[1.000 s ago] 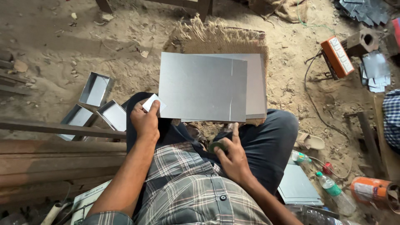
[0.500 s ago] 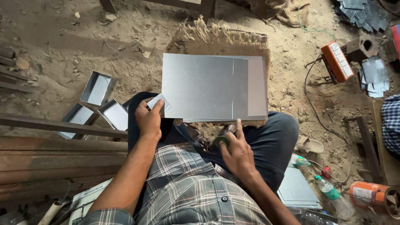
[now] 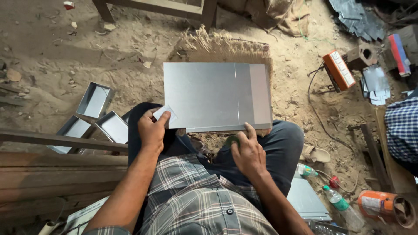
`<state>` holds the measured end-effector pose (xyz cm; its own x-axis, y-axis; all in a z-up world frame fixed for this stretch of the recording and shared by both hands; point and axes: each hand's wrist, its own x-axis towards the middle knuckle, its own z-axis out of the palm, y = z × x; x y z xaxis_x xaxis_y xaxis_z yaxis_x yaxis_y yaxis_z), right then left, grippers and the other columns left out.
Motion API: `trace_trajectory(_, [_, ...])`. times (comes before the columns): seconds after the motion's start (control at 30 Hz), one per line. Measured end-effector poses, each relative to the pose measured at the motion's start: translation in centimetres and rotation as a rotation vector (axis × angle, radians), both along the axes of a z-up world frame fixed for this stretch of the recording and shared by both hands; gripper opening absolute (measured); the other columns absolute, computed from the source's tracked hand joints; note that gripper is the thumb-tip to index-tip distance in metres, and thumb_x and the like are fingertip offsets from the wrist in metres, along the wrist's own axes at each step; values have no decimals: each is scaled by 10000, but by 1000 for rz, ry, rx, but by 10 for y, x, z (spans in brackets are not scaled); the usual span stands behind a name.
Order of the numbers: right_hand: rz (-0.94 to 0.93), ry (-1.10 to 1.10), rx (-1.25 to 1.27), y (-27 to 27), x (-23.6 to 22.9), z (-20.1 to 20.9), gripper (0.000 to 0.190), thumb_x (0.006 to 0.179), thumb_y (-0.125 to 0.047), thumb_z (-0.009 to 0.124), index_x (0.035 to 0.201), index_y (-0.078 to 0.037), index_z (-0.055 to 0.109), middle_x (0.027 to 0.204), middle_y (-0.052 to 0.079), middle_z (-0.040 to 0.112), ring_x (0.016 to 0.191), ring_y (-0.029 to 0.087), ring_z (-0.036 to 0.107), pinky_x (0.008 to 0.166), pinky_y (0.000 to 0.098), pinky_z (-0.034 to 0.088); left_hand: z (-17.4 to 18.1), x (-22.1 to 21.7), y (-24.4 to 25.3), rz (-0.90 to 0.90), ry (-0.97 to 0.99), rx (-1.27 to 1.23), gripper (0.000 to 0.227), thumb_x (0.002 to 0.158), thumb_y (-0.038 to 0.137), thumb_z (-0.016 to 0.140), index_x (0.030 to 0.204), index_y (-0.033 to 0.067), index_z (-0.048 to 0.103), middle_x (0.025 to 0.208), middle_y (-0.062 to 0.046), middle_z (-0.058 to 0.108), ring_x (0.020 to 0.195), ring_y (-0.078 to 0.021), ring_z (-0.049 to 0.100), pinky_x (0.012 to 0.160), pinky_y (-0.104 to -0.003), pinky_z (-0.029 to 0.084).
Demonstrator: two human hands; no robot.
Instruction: The person sits on the ground and uses a green abrasive pad to polish the surface of a rectangular metal sheet. They hold the sheet steady with one hand and rub the pad back and forth across the surface with the other hand.
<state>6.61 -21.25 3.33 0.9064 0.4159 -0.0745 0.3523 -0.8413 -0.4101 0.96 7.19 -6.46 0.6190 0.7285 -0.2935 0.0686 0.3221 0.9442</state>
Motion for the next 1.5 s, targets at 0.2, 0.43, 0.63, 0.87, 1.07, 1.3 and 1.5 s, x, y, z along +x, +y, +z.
trace_trajectory(0.2, [-41,-5,95,-6,3,-11,276,905,-228,633,1120,-54,628,1537,247,419,1105,464,656,925,513,544,-5,4,1,-33,-43,-97,257,852,44,791,1080,-36,704,953,-95,754,809,-148,714,718,-275,570])
trace_trajectory(0.43, [17,-19,61,-14,32,-24,248,897,-203,656,1068,-23,654,1639,276,264,1188,477,607,953,518,524,4,40,1,-57,128,121,250,815,103,852,902,-75,699,832,-106,745,697,-122,640,607,-328,515])
trace_trajectory(0.63, [-41,-22,42,-11,30,-25,245,861,-219,643,980,-5,654,1656,196,331,1173,431,649,884,488,565,4,32,1,-76,149,153,247,808,126,853,911,-53,719,830,-110,759,698,-133,668,622,-328,535])
trace_trajectory(0.87, [-66,-99,25,-8,27,-25,272,836,-238,663,999,-25,704,1618,177,412,1112,425,673,870,486,560,2,23,4,-72,-23,-239,250,855,151,820,991,-21,699,862,-89,741,677,-147,672,574,-298,536])
trace_trajectory(1.07, [-68,-98,41,-16,30,-33,308,835,-242,650,1042,-20,700,1624,147,425,1096,410,689,889,479,565,9,11,3,-33,67,-278,204,897,135,759,943,-54,695,804,-90,711,621,-147,673,525,-281,577])
trace_trajectory(1.3, [-103,-85,17,-12,29,-31,280,844,-252,650,982,-15,702,1635,138,429,1082,409,693,887,475,565,15,14,-3,-138,94,-4,182,839,124,809,919,-34,766,701,-36,694,543,-100,620,480,-261,506])
trace_trajectory(1.5, [-85,-132,15,-13,31,-32,296,836,-261,661,989,-11,703,1604,155,470,1066,420,700,890,471,564,21,15,-3,-154,122,49,192,818,127,840,857,-40,755,682,-23,698,554,-79,619,488,-245,508])
